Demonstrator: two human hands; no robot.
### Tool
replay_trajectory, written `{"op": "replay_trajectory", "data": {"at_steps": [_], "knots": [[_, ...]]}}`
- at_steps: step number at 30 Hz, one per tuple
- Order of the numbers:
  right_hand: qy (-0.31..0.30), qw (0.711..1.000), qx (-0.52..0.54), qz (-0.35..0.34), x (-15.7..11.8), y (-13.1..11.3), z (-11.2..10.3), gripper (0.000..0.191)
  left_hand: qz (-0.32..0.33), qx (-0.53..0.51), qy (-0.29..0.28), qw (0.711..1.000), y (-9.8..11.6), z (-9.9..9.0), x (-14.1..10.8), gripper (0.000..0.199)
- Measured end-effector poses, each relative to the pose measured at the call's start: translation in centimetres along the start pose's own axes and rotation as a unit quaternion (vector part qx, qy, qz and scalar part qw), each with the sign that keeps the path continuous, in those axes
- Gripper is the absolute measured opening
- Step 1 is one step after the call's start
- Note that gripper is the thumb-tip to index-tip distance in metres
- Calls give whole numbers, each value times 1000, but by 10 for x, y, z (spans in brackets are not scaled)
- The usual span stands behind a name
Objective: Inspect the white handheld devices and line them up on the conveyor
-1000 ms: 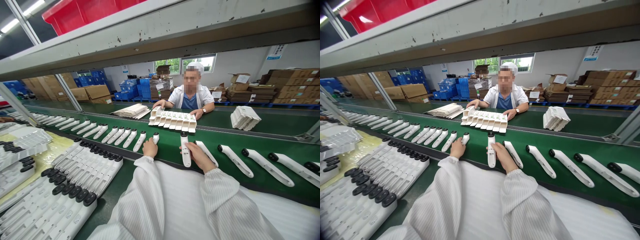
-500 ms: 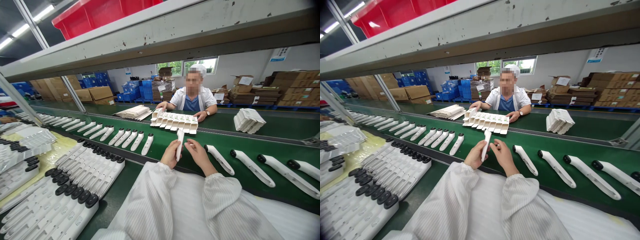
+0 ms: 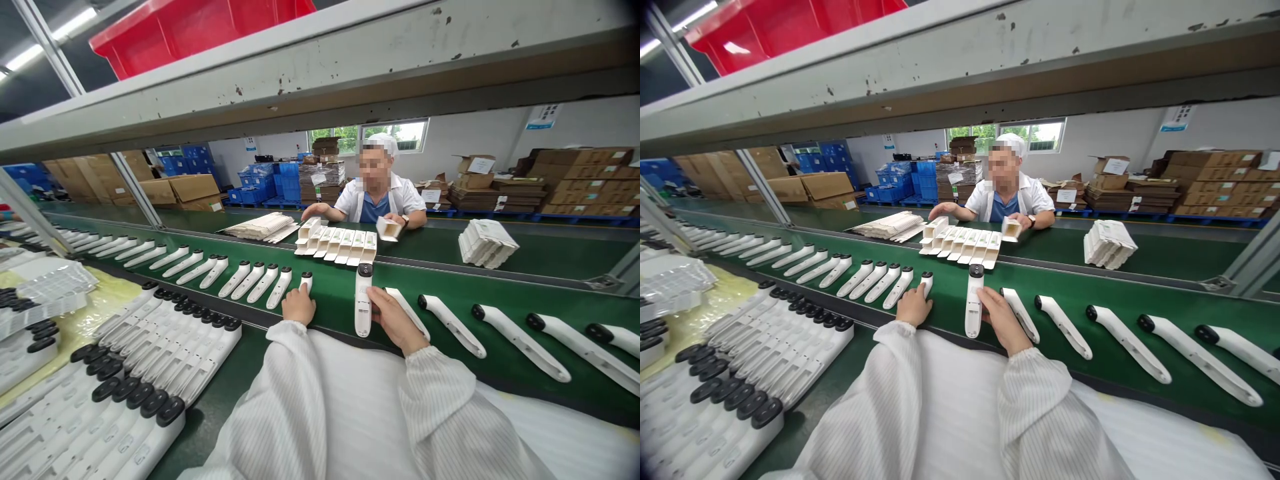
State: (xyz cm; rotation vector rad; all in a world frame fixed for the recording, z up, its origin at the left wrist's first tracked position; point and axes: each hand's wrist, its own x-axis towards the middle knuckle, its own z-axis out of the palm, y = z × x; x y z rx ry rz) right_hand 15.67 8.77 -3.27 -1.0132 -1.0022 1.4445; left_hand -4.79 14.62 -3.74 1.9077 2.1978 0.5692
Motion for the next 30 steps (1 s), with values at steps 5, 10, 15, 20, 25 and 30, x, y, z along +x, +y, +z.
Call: {"op": "replay_trajectory", "data": {"at_steps": [5,10,15,20,25,30], "knots": [[23,998,-31,41,4,4,-4,30,-48,-277,-69,957,14,5,-6,51],[109,949,-293,45,13,11,-26,32,-154,-713,-241,641,41,8,-22,30],[190,774,-603,-43,15,17,-42,40,-176,-746,-258,589,61,13,-40,34],[155,885,-417,-135,12,13,-22,47,-151,-754,-198,608,78,25,-54,30],[28,994,-95,-38,9,11,-5,43,-62,-677,-222,699,71,18,-46,28],[25,1000,-16,-2,6,5,-6,32,23,-217,52,974,25,-4,-16,38]]}}
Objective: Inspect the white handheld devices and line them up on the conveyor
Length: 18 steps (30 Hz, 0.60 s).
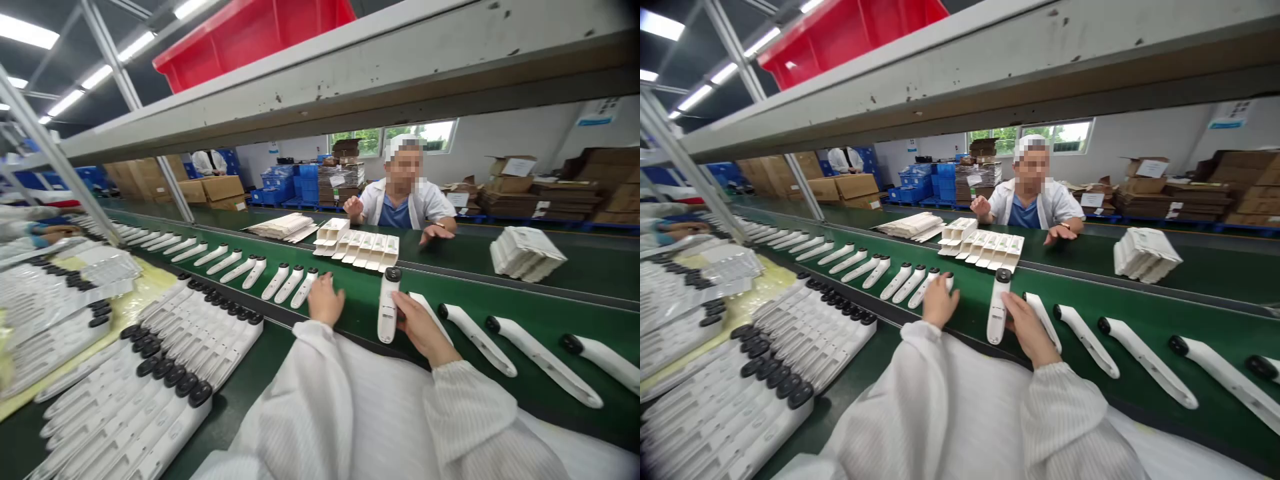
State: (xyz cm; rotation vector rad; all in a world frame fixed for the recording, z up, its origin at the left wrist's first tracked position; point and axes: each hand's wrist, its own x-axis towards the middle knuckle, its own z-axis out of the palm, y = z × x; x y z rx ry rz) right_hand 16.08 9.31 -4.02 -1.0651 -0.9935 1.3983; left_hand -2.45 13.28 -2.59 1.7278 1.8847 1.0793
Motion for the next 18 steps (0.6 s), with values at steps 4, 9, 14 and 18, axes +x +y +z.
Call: {"op": "replay_trajectory", "data": {"at_steps": [4,9,14,18], "knots": [[-14,1000,-6,12,0,-5,-1,30,-10,206,-58,977,-25,-3,13,44],[56,976,-209,18,5,-1,-13,30,-93,-106,-113,983,-15,7,11,50],[164,841,-511,-70,10,5,-24,30,-247,-506,-221,796,18,20,-10,30],[164,884,-411,-153,8,0,-12,40,-210,-547,-197,786,41,37,-33,25]]}}
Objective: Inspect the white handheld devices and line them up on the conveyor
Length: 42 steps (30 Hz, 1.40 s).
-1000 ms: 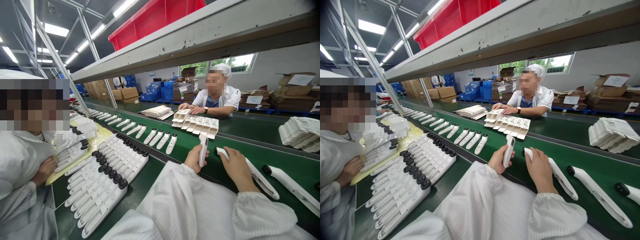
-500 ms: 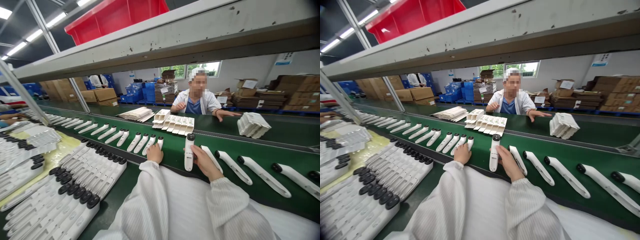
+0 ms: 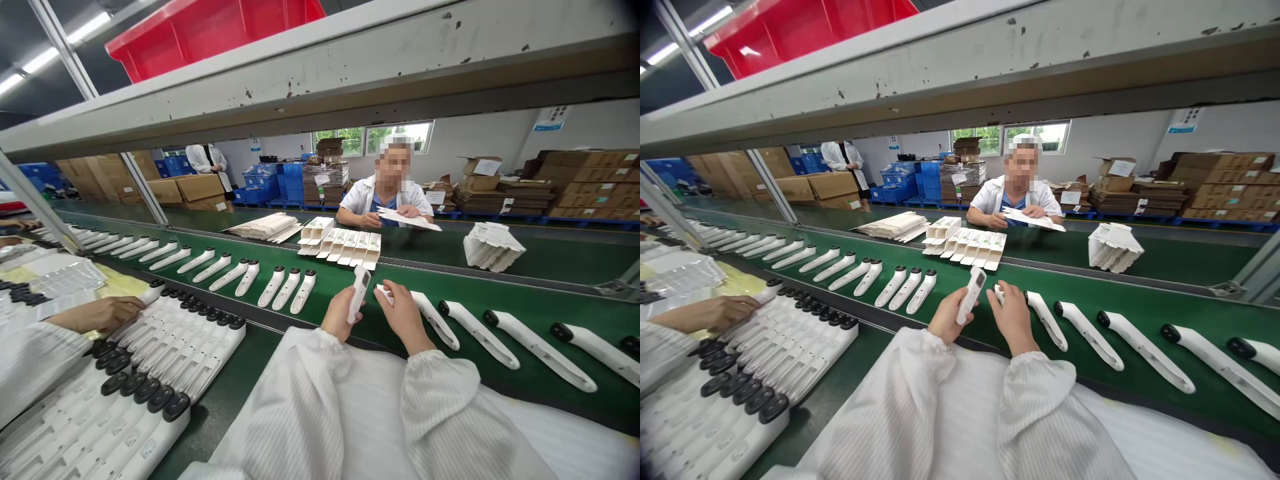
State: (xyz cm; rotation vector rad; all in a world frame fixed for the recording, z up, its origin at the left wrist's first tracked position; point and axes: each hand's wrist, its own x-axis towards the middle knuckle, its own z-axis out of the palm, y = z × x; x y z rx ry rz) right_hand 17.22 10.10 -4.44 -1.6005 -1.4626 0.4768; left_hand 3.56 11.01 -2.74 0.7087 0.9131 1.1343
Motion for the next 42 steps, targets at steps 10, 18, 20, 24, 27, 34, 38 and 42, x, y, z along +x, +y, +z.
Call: {"op": "replay_trajectory", "data": {"at_steps": [10,18,20,24,27,34,38,42], "knots": [[-148,880,438,111,-7,-17,-6,39,198,437,94,873,18,-35,16,36],[-156,932,287,155,-6,-11,-6,40,111,556,134,813,23,-59,28,50],[-139,966,158,149,-3,-1,-5,33,71,345,93,931,22,-49,24,43],[-71,991,-96,57,3,18,-1,30,-33,32,-5,999,15,-25,11,26],[12,995,-100,-16,3,13,1,34,-25,14,6,1000,5,-9,2,25],[-118,923,361,59,-5,-22,2,44,80,48,-49,994,-3,0,1,33],[-158,883,430,98,-9,-25,-7,39,188,413,83,887,14,-29,13,30],[-172,880,426,121,-9,-26,-9,31,146,681,145,703,20,-51,25,47]]}}
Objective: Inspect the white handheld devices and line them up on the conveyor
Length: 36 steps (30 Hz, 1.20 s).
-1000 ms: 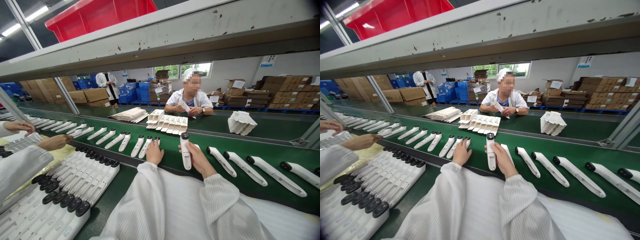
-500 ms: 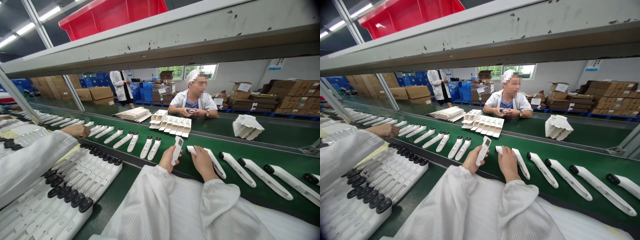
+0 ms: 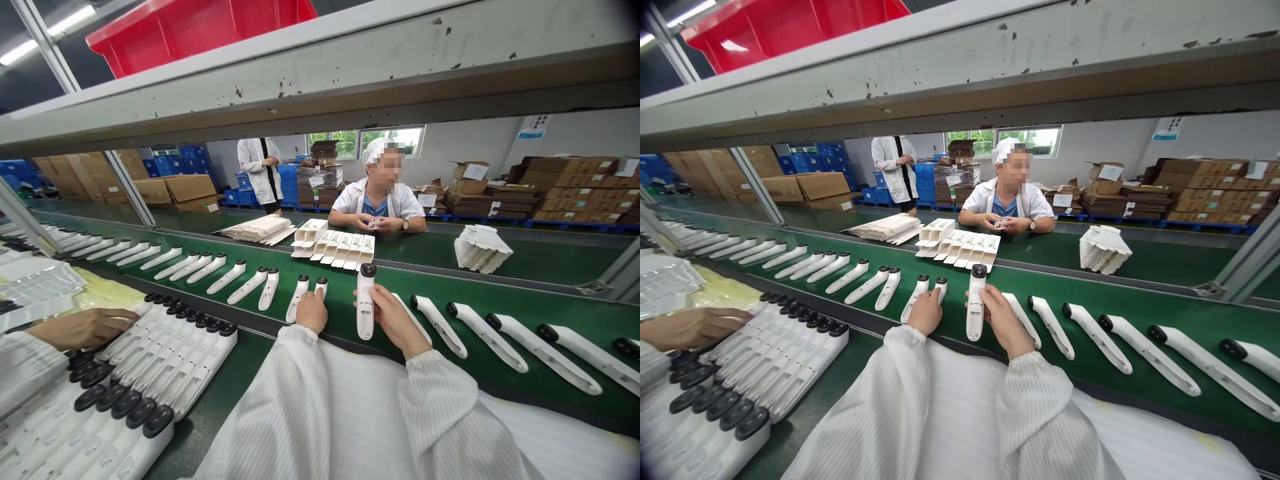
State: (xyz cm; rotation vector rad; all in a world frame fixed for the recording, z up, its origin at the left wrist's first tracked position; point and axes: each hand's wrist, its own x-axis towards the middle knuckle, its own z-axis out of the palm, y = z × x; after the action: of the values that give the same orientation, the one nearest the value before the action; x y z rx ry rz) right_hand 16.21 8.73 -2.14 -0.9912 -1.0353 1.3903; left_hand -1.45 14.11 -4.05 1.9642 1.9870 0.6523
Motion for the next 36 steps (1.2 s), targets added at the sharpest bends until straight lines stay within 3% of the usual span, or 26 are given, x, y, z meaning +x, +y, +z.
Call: {"op": "replay_trajectory", "data": {"at_steps": [2,4,6,9,10,12,14,17,19,20,21,23,24,26,27,29,31,32,34,36], "knots": [[29,997,-61,28,4,3,-2,29,1,-25,-26,999,-1,3,1,50],[80,979,-183,49,9,9,-9,28,-19,-178,-44,983,4,6,0,50],[109,937,-327,49,14,17,-17,27,-73,-393,-83,913,12,7,-4,46],[108,866,-489,12,18,25,-26,29,-158,-627,-138,751,27,8,-14,39],[119,845,-521,-11,18,27,-26,31,-173,-665,-143,712,33,9,-17,37],[159,821,-544,-72,17,27,-22,34,-183,-697,-123,683,43,12,-25,36],[170,847,-489,-117,16,24,-14,34,-163,-698,-80,693,53,17,-32,38],[92,948,-284,-113,15,20,-2,38,-91,-713,-45,693,61,21,-38,41],[49,985,-143,-82,14,17,2,41,-49,-696,-57,714,59,19,-36,34],[40,993,-92,-68,13,16,2,42,-30,-653,-59,754,55,16,-33,33],[35,997,-55,-52,11,15,2,43,-12,-580,-51,813,49,13,-30,34],[27,999,-8,-22,8,12,2,41,27,-340,-11,940,33,6,-21,42],[24,1000,5,-13,6,10,2,39,34,-205,3,978,26,3,-18,51],[20,1000,12,-1,4,8,3,36,33,-10,-24,999,13,1,-11,57],[21,1000,1,7,4,8,3,35,29,35,-41,998,8,1,-9,57],[39,997,-56,25,6,10,1,33,24,11,-60,998,6,3,-7,55],[68,984,-160,39,9,14,-4,28,-4,-143,-61,988,9,4,-7,53],[80,969,-231,41,12,18,-8,25,-31,-253,-67,965,12,5,-7,50],[100,917,-386,20,16,25,-16,20,-92,-477,-106,868,19,5,-10,38],[133,856,-498,-33,18,30,-21,24,-142,-618,-149,759,27,5,-15,30]]}}
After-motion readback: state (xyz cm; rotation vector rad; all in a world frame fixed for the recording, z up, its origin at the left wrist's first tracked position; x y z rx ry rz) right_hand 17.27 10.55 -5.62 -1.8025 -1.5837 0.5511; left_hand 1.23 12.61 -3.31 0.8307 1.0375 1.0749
